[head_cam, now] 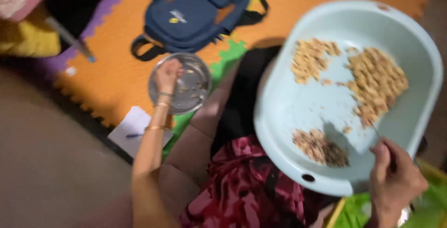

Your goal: Manually removing the thin brown skin from roasted cashew nuts using a small tool and fingers.

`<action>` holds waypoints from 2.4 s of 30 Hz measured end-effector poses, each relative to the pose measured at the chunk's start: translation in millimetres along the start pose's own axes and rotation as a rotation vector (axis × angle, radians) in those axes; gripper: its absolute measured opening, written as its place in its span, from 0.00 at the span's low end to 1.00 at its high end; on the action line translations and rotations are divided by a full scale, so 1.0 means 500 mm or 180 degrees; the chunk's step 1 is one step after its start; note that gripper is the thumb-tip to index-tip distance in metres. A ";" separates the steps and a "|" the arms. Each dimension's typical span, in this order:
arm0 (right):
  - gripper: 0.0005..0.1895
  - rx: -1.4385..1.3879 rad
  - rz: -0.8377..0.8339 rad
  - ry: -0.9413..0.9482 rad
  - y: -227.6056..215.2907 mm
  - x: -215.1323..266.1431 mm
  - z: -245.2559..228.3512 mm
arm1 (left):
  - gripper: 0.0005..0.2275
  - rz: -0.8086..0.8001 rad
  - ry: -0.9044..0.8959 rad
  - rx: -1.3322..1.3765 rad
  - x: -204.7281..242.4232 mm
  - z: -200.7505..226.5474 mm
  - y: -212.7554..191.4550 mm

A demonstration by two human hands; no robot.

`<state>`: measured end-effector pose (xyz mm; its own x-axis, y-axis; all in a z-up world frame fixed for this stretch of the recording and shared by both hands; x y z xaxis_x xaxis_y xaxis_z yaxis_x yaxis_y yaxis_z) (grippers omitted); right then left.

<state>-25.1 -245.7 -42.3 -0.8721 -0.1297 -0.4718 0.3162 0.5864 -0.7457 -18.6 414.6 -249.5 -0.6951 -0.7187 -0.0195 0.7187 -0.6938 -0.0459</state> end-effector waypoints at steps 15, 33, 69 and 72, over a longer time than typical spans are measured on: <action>0.08 -0.0516 0.0220 0.0263 -0.032 -0.036 -0.013 | 0.10 -0.2808 0.4475 -0.0959 0.392 0.519 0.636; 0.09 -0.0551 0.0280 0.0473 -0.049 -0.040 -0.021 | 0.06 -0.3451 0.2530 -0.1781 0.421 0.368 0.945; 0.08 -0.2474 0.0635 0.0778 -0.041 -0.095 -0.118 | 0.11 -0.4402 -0.1042 0.1689 0.537 0.525 0.711; 0.07 -0.2471 0.0676 0.0679 -0.044 -0.103 -0.123 | 0.11 -0.4441 -0.0833 0.1594 0.536 0.547 0.705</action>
<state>-10.3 -202.5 27.2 -0.8998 0.1544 -0.4082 0.2027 0.9762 -0.0776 53.7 -35.3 2.3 -0.8231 0.5632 -0.0729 -0.5286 -0.7131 0.4605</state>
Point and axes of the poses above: each hand's wrist, its own x-axis away from the middle knuckle, its own y-axis out of the palm, z = x × y, the point moved 3 cm from there along -x, towards the middle knuckle, and after that the axes turned 1 degree about -y, right-handed, at the moved point
